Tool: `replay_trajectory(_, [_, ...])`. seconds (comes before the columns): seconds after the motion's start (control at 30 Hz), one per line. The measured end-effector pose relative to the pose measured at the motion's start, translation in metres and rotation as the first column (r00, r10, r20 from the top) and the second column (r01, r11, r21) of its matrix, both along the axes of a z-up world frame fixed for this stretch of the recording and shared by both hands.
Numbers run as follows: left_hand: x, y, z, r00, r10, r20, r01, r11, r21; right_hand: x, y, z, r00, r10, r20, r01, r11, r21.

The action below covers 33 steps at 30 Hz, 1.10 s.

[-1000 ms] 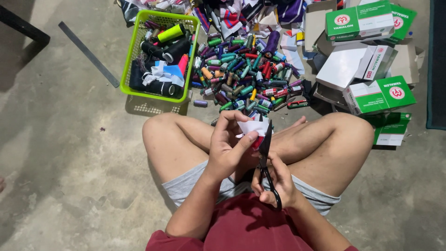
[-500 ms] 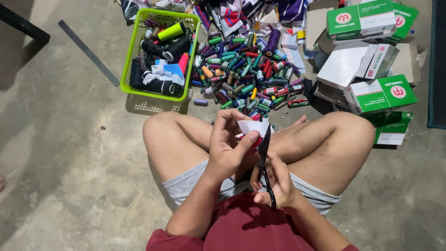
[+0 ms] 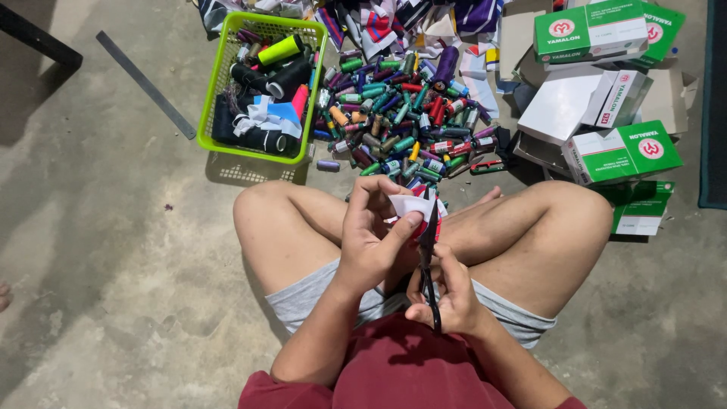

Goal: The person sits on the floor and uses scissors to trim the edges of a red and blue striped piece of fabric. They repeatedly adjust the fabric and cut small sections, then unfold the fabric to inspect the cut edges.

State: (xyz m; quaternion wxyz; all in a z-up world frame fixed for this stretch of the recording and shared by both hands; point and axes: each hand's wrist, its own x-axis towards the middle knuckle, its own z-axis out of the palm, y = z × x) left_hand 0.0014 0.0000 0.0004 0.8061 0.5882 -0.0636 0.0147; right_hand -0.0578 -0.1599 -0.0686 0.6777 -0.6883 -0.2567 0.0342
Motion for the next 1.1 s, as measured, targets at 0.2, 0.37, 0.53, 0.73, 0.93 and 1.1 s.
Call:
replay_trajectory(0.2, [0.012, 0.001, -0.038, 0.999, -0.040, 0.033, 0.044, 0.991, -0.124, 0.002, 0.007, -0.018, 0.993, -0.068, -0.094, 0.090, 0.966, 0.242])
replay_trajectory(0.37, [0.020, 0.004, -0.049, 0.999, 0.049, -0.005, -0.049, 0.998, -0.041, 0.016, 0.005, -0.021, 0.947, -0.193, -0.255, 0.223, 0.971, 0.092])
replay_trajectory(0.53, [0.038, 0.013, -0.041, 0.991, 0.130, 0.044, -0.132, 0.989, 0.061, 0.072, -0.013, 0.006, 0.910, -0.249, -0.331, 0.085, 0.895, -0.439])
replay_trajectory(0.73, [0.057, 0.014, 0.031, 0.990, 0.004, 0.143, -0.033, 0.980, 0.198, 0.148, -0.064, -0.145, 0.940, -0.317, -0.129, 0.095, 0.604, -0.791])
replay_trajectory(0.93, [0.062, 0.010, 0.034, 0.966, -0.147, 0.212, 0.065, 0.935, 0.350, 0.126, 0.004, -0.030, 0.908, -0.418, 0.021, 0.283, 0.575, -0.768])
replay_trajectory(1.1, [0.068, 0.006, -0.006, 0.916, -0.383, 0.121, 0.262, 0.798, 0.543, 0.148, -0.049, -0.161, 0.930, -0.350, -0.109, 0.170, 0.675, -0.718])
